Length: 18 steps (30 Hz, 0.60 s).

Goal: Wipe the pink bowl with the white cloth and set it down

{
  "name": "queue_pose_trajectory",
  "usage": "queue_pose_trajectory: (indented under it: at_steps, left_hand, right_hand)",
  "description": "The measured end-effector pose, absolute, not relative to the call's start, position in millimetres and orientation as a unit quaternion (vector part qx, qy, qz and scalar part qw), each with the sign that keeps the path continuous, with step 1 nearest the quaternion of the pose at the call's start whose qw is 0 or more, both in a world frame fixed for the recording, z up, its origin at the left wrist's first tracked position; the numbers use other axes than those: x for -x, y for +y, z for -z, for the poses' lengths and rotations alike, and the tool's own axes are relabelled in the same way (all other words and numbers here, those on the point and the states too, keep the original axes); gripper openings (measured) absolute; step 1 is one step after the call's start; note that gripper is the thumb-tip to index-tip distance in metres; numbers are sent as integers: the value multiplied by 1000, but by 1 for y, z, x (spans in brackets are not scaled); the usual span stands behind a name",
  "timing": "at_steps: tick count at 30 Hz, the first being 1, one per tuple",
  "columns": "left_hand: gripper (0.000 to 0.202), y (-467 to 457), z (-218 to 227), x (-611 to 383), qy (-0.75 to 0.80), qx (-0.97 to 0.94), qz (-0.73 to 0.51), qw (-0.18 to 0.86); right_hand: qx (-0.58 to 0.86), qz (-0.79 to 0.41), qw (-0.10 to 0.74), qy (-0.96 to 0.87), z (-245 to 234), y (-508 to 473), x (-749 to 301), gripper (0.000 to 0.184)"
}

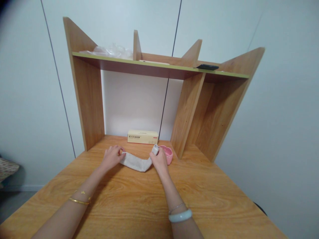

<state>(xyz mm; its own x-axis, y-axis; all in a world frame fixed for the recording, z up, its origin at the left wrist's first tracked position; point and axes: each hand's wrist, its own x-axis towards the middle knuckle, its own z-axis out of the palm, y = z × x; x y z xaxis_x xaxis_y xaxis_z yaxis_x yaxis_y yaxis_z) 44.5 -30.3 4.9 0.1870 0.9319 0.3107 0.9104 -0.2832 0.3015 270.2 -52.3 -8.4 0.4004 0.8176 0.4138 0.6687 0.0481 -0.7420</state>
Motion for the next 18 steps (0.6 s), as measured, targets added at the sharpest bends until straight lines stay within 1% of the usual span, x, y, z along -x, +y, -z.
queue_pose_trajectory:
  at_steps: [3,6,9,11,14,18]
  left_hand:
    - [23,-32,-1,-51,600,-762,-243,11]
    - [22,-33,3,-57,578,-769,-264,64]
    - [14,-34,8,-59,549,-785,-261,119]
    - [15,-32,12,-60,540,-789,-259,138]
    - [25,-24,16,-58,545,-772,-284,161]
    - [28,-12,16,-50,587,-715,-337,176]
  right_hand:
    - [688,-81,478,-540,7,-53,-269,15]
    - [686,-93,479,-539,5,-56,-267,15]
    - [684,-88,468,-553,2,-58,-261,14]
    - [696,-71,439,-564,-3,-60,-253,13]
    - [721,-33,375,-581,-14,-60,-234,12]
    - [722,-16,289,-629,-24,-55,-199,17]
